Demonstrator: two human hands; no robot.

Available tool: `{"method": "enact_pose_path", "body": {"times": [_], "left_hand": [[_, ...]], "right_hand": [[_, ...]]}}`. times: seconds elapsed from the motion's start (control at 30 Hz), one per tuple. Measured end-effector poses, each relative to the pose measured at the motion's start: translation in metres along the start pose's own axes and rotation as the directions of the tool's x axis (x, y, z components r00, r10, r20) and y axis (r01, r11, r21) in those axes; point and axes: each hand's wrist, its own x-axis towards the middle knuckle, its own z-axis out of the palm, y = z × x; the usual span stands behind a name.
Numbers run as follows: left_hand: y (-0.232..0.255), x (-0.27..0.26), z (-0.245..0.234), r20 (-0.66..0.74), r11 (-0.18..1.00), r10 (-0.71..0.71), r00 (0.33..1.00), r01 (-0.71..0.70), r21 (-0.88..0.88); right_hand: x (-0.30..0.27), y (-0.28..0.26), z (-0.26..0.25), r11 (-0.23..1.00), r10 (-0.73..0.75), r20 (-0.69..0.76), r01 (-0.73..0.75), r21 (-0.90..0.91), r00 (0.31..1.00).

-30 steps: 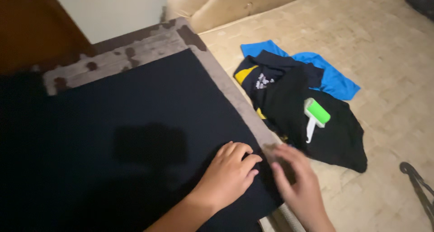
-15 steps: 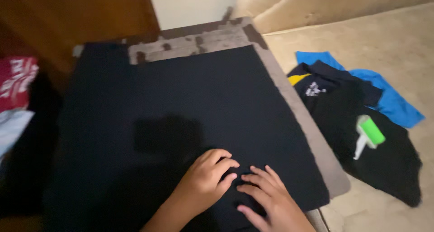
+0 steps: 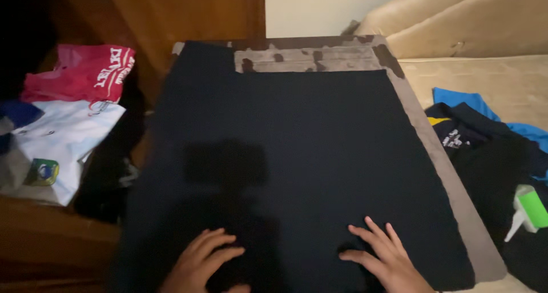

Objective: The person uses a lint roller to clean a black fabric laid on a table. They roll the lint roller across the fabric surface repeatedly, then smooth the fabric with their hands.

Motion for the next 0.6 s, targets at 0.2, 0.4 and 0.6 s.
{"method": "enact_pose_path", "body": {"times": [0.2, 0.4, 0.6], "left_hand": [[-0.054, -0.020, 0.019, -0.052, 0.982, 0.158, 0.986, -0.151, 0.114], [0.009, 0.003, -0.024, -0.163, 0.948, -0.307, 0.938, 0.316, 0.031], [0.066, 0.018, -0.086, -0.168, 0.863, -0.465, 0.869, 0.487, 0.131]], "right_hand": [[-0.006, 0.022, 0.006, 0.956, -0.287, -0.223, 0.294, -0.001, 0.932], [0.011, -0.027, -0.052, 0.949, 0.240, -0.170, -0.195, 0.247, 0.956], [0.051, -0.075, -0.097, 0.953, 0.300, -0.388, -0.288, 0.090, 0.872]]}}
